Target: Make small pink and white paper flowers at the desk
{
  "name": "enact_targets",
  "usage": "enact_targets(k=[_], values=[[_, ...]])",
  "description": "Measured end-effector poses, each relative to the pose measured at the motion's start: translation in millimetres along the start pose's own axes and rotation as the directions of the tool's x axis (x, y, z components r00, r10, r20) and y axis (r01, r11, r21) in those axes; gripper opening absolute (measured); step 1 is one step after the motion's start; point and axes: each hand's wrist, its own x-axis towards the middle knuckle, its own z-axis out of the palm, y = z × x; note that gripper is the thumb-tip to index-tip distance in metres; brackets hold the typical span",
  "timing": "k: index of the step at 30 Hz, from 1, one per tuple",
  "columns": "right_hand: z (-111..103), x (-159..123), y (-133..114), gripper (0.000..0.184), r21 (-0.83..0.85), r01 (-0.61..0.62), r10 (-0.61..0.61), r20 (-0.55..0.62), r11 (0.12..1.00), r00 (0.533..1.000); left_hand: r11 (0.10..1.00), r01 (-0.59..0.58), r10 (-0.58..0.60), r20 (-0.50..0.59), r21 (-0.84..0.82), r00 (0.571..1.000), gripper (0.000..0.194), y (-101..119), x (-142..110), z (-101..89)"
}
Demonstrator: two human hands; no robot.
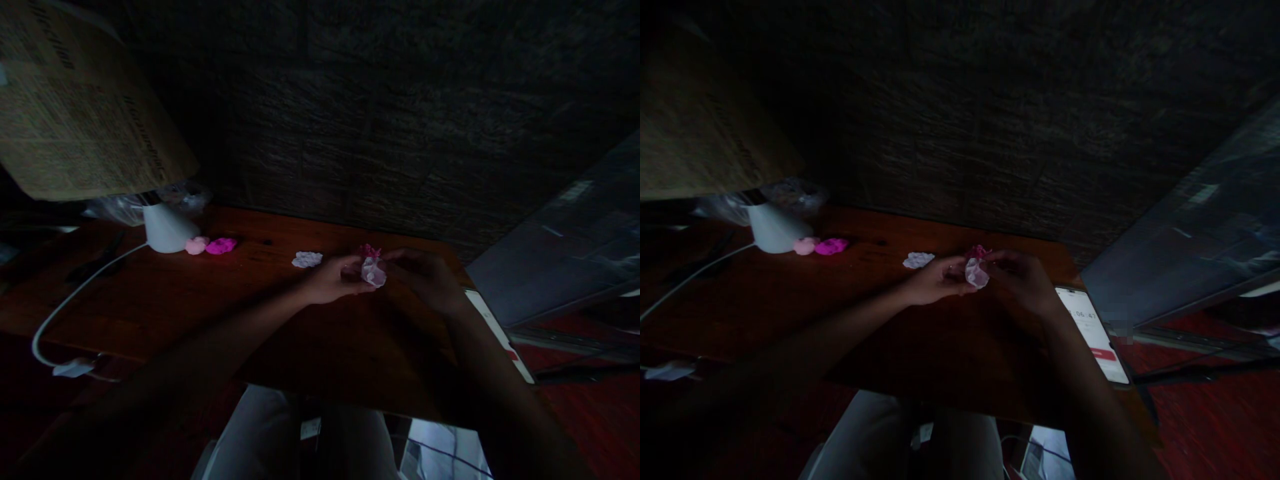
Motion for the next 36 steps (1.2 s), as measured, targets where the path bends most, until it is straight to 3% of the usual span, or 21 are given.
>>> enact_targets(k=[7,20,36], values=[[0.5,-1.2,1.1,0.042,-0.037,0.075,-0.075,-0.013,0.996,0.997,0.999,0.043,-0.043,0.002,-0.003,0.999,0.066,1.5,-0.5,0.6],[0.1,-2.7,-0.3,0.037,-0.130,0.121,-0.118,0.028,0.984,0.993,0.995,0.073,-0.073,-0.005,-0.061,0.997,0.060,3.4,-1.5,-0.8],[0.9,-2.7,2.6,0.034,-0.210,0.099,-0.096,0.027,0.973,0.995,0.989,0.081,-0.081,-0.001,-0.127,0.997,0.050,3.7,0.3,-1.5]])
